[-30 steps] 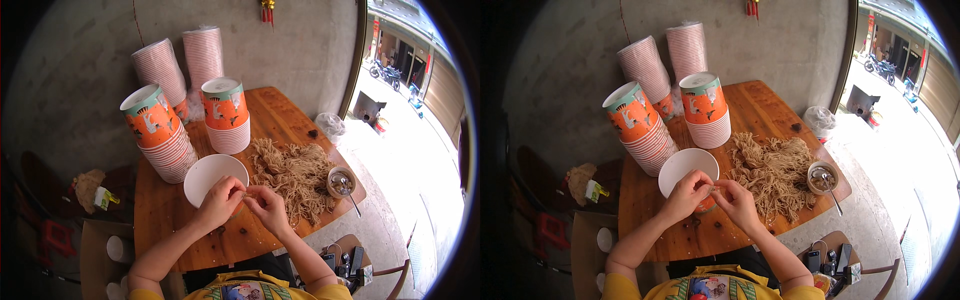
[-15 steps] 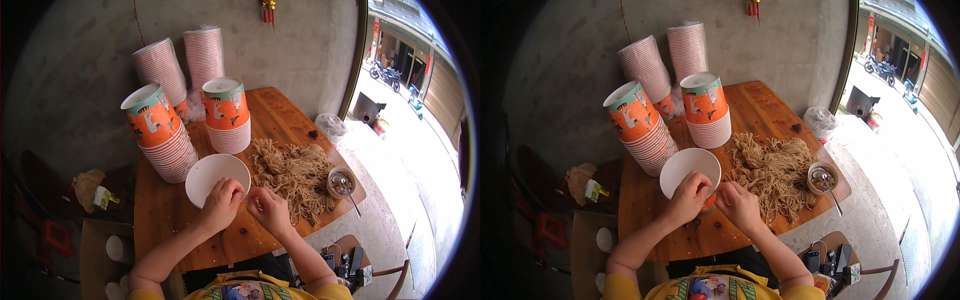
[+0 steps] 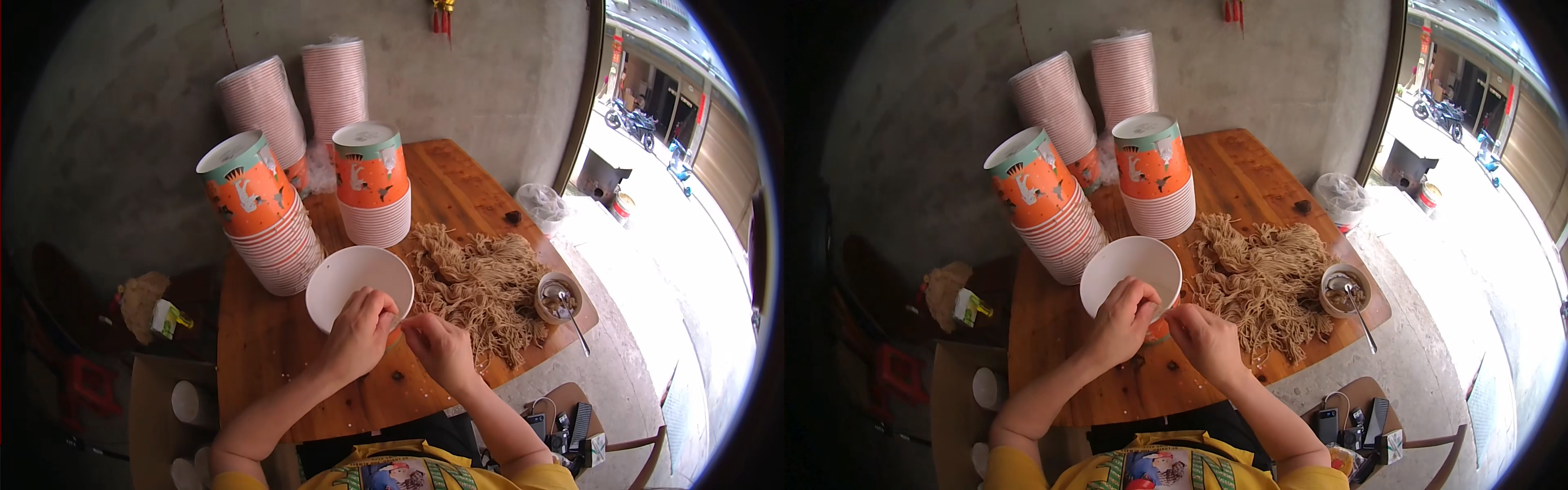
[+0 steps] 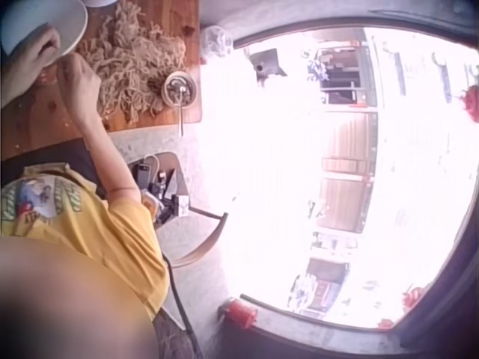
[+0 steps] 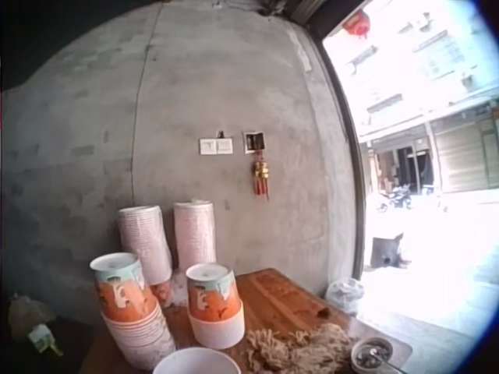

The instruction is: Cleaning and sorting dried shredded food strands by hand into paper cups.

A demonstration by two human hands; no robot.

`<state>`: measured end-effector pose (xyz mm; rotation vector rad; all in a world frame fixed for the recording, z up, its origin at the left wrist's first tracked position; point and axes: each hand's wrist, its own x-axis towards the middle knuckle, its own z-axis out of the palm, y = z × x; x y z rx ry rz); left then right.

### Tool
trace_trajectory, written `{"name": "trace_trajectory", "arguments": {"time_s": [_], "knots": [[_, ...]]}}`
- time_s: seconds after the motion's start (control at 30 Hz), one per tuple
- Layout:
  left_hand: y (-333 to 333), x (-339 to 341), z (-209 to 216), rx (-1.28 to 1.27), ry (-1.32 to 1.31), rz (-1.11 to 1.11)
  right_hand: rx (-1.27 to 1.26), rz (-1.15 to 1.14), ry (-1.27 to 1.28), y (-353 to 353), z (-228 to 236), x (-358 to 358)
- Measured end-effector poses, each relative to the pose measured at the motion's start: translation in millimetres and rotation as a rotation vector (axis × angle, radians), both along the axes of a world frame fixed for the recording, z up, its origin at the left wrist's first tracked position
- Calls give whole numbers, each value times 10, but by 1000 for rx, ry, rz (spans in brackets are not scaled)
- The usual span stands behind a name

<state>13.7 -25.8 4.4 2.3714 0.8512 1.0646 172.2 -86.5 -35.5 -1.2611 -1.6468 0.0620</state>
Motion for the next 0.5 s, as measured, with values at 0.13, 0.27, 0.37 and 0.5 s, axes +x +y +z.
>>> {"name": "trace_trajectory", "arguments": {"time_s": [0.13, 0.27, 0.37, 0.5], "knots": [[-18, -92, -36, -20, 13, 15, -187, 84, 58, -32, 114, 64], [-100, -245, 29, -5, 200, 17, -294, 227, -157, -85, 357, 443], [-91, -407, -27, 144, 211, -32, -371, 294, -142, -67, 596, 538], [-55, -566, -60, 202, 212, -10, -362, 419, -187, 71, 661, 555]]}}
